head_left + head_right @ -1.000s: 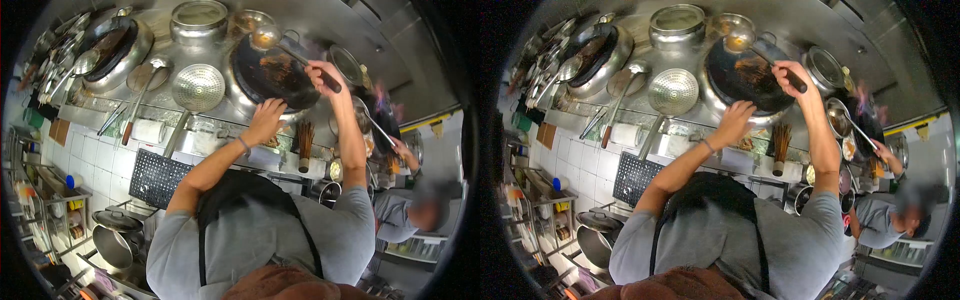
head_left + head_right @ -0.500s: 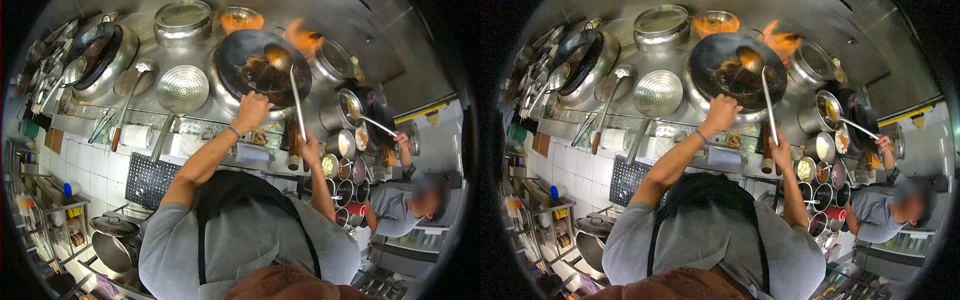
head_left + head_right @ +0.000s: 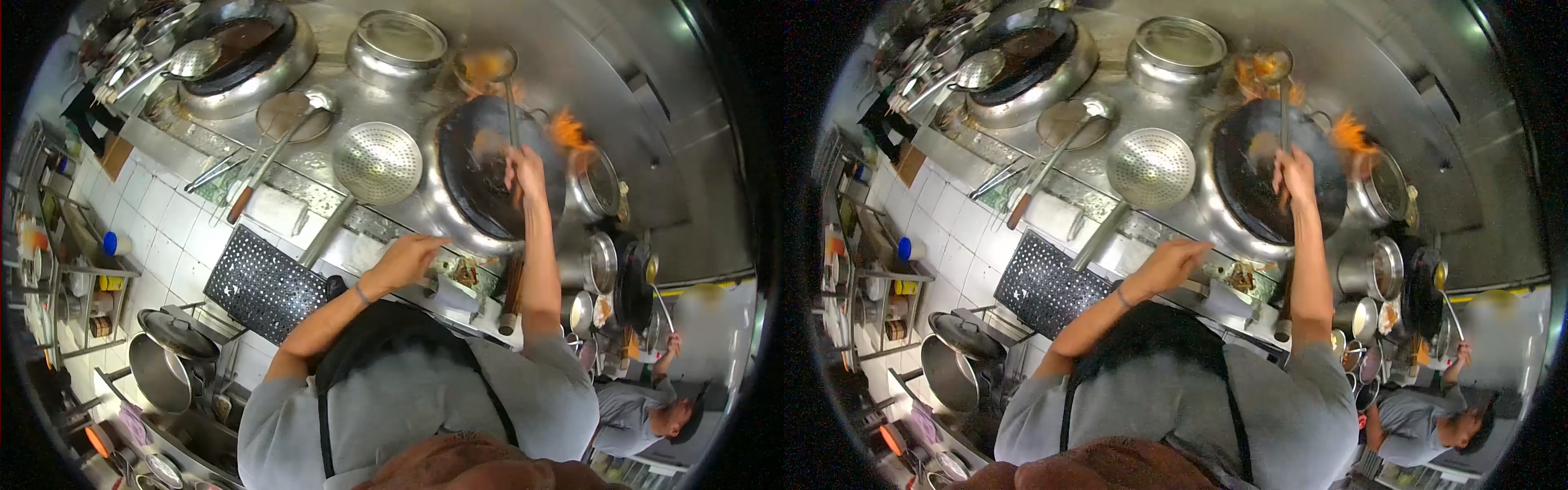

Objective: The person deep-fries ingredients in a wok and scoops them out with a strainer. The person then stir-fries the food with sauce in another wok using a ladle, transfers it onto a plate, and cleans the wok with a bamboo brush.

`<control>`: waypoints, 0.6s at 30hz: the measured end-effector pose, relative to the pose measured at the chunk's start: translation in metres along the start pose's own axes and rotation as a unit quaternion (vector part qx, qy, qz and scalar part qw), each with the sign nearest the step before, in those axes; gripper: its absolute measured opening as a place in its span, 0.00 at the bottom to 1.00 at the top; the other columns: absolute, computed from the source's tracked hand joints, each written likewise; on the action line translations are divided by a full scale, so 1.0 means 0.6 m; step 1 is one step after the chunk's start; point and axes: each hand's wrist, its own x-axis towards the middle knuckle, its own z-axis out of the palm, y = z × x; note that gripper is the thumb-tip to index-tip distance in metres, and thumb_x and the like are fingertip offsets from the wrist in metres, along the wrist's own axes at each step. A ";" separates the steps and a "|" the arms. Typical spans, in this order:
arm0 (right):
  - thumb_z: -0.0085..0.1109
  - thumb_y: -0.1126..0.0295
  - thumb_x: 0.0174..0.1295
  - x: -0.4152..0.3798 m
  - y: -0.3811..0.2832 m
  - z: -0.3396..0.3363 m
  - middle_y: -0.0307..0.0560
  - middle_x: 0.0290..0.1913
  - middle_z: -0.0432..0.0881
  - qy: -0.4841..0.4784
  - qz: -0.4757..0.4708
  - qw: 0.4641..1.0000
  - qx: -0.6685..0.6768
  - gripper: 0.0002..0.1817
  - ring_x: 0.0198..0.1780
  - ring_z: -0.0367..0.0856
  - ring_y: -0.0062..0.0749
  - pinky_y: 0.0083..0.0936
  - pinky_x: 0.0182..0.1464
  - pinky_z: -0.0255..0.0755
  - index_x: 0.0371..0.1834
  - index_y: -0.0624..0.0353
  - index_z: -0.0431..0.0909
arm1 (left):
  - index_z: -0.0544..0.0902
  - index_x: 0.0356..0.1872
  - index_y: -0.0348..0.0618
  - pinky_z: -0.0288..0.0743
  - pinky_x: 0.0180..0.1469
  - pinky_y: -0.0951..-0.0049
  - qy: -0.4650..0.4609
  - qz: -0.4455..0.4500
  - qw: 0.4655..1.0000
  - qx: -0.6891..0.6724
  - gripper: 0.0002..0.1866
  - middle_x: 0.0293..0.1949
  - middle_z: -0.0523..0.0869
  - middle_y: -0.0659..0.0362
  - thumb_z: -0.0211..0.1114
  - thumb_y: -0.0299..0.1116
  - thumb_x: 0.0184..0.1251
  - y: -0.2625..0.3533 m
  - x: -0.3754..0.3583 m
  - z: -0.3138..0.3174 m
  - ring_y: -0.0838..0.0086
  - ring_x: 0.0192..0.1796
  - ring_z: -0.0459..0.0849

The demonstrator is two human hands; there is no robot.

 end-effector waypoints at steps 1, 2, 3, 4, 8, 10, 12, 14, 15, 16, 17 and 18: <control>0.51 0.71 0.69 0.052 -0.006 0.033 0.38 0.18 0.69 -0.008 -0.007 1.000 -0.010 0.07 0.14 0.68 0.25 0.26 0.16 0.65 0.41 0.66 0.73 | 0.82 0.55 0.39 0.77 0.53 0.60 0.035 -0.001 0.999 -0.002 0.16 0.49 0.87 0.49 0.62 0.28 0.67 -0.008 -0.023 -0.023 0.53 0.51 0.84; 0.52 0.71 0.68 0.101 -0.008 0.068 0.38 0.18 0.69 -0.015 -0.014 1.000 -0.020 0.07 0.15 0.69 0.26 0.27 0.17 0.65 0.40 0.66 0.73 | 0.82 0.53 0.38 0.78 0.52 0.61 0.068 -0.001 0.998 -0.003 0.14 0.47 0.87 0.48 0.62 0.28 0.67 -0.016 -0.047 -0.045 0.53 0.49 0.85; 0.54 0.71 0.67 0.145 -0.008 0.106 0.39 0.18 0.70 -0.004 -0.022 0.999 -0.031 0.07 0.15 0.70 0.27 0.27 0.17 0.65 0.38 0.66 0.73 | 0.83 0.51 0.37 0.80 0.50 0.63 0.101 0.000 0.995 -0.004 0.13 0.45 0.88 0.48 0.62 0.27 0.67 -0.021 -0.070 -0.066 0.54 0.47 0.87; 0.56 0.71 0.66 0.188 -0.006 0.143 0.40 0.18 0.72 0.007 -0.032 0.999 -0.042 0.08 0.15 0.71 0.27 0.27 0.17 0.65 0.35 0.65 0.73 | 0.83 0.51 0.36 0.80 0.50 0.64 0.120 -0.039 0.992 -0.012 0.13 0.46 0.88 0.48 0.62 0.27 0.67 -0.018 -0.093 -0.091 0.56 0.47 0.87; 0.57 0.68 0.65 0.317 0.016 0.251 0.40 0.18 0.73 -0.003 -0.009 0.996 -0.088 0.09 0.15 0.72 0.27 0.25 0.15 0.64 0.30 0.62 0.74 | 0.83 0.50 0.34 0.80 0.48 0.68 0.220 -0.143 0.964 -0.038 0.12 0.45 0.88 0.46 0.62 0.25 0.68 -0.037 -0.175 -0.162 0.61 0.46 0.88; 0.58 0.68 0.64 0.330 -0.008 0.285 0.40 0.17 0.73 -0.052 0.054 0.993 -0.086 0.10 0.16 0.73 0.28 0.25 0.15 0.63 0.29 0.62 0.74 | 0.83 0.50 0.34 0.80 0.47 0.69 0.265 -0.179 0.946 -0.055 0.12 0.44 0.88 0.46 0.62 0.25 0.68 -0.050 -0.207 -0.183 0.64 0.45 0.89; 0.59 0.68 0.63 0.371 -0.015 0.285 0.39 0.18 0.72 -0.124 0.139 0.974 0.125 0.10 0.18 0.73 0.27 0.23 0.19 0.64 0.27 0.59 0.72 | 0.83 0.50 0.34 0.80 0.46 0.71 0.296 -0.226 0.925 -0.079 0.12 0.43 0.89 0.48 0.62 0.26 0.69 -0.049 -0.235 -0.203 0.68 0.43 0.88; 0.56 0.78 0.61 0.355 -0.021 0.264 0.37 0.24 0.69 -0.285 0.131 0.794 0.520 0.05 0.20 0.65 0.23 0.22 0.22 0.62 0.29 0.59 0.71 | 0.83 0.50 0.34 0.80 0.45 0.72 0.317 -0.216 0.922 -0.057 0.12 0.41 0.89 0.49 0.61 0.26 0.69 -0.058 -0.260 -0.213 0.70 0.40 0.87; 0.54 0.78 0.62 0.389 -0.023 0.261 0.37 0.25 0.66 -0.212 0.246 0.660 0.677 0.04 0.20 0.62 0.22 0.20 0.24 0.57 0.30 0.62 0.70 | 0.83 0.50 0.34 0.80 0.45 0.72 0.322 -0.224 0.918 -0.064 0.12 0.41 0.89 0.49 0.61 0.26 0.69 -0.057 -0.272 -0.218 0.70 0.39 0.87; 0.50 0.76 0.65 0.370 -0.052 0.259 0.37 0.24 0.65 -0.173 0.272 0.641 0.696 0.03 0.20 0.61 0.22 0.20 0.24 0.55 0.34 0.64 0.68 | 0.83 0.50 0.34 0.80 0.45 0.72 0.337 -0.240 0.908 -0.069 0.12 0.41 0.89 0.49 0.61 0.26 0.70 -0.053 -0.291 -0.221 0.70 0.39 0.87; 0.47 0.75 0.68 0.346 -0.084 0.257 0.38 0.23 0.64 -0.133 0.296 0.622 0.713 0.05 0.20 0.60 0.22 0.19 0.24 0.53 0.37 0.65 0.66 | 0.83 0.50 0.34 0.80 0.46 0.70 0.326 -0.274 0.904 -0.049 0.12 0.42 0.89 0.49 0.61 0.27 0.70 -0.050 -0.304 -0.226 0.69 0.41 0.88; 0.43 0.71 0.71 0.347 -0.091 0.251 0.40 0.24 0.64 -0.120 0.325 0.597 0.724 0.09 0.22 0.61 0.23 0.21 0.25 0.54 0.47 0.67 0.65 | 0.83 0.52 0.34 0.80 0.49 0.70 0.326 -0.279 0.900 -0.073 0.14 0.45 0.88 0.48 0.60 0.28 0.70 -0.062 -0.318 -0.227 0.69 0.45 0.87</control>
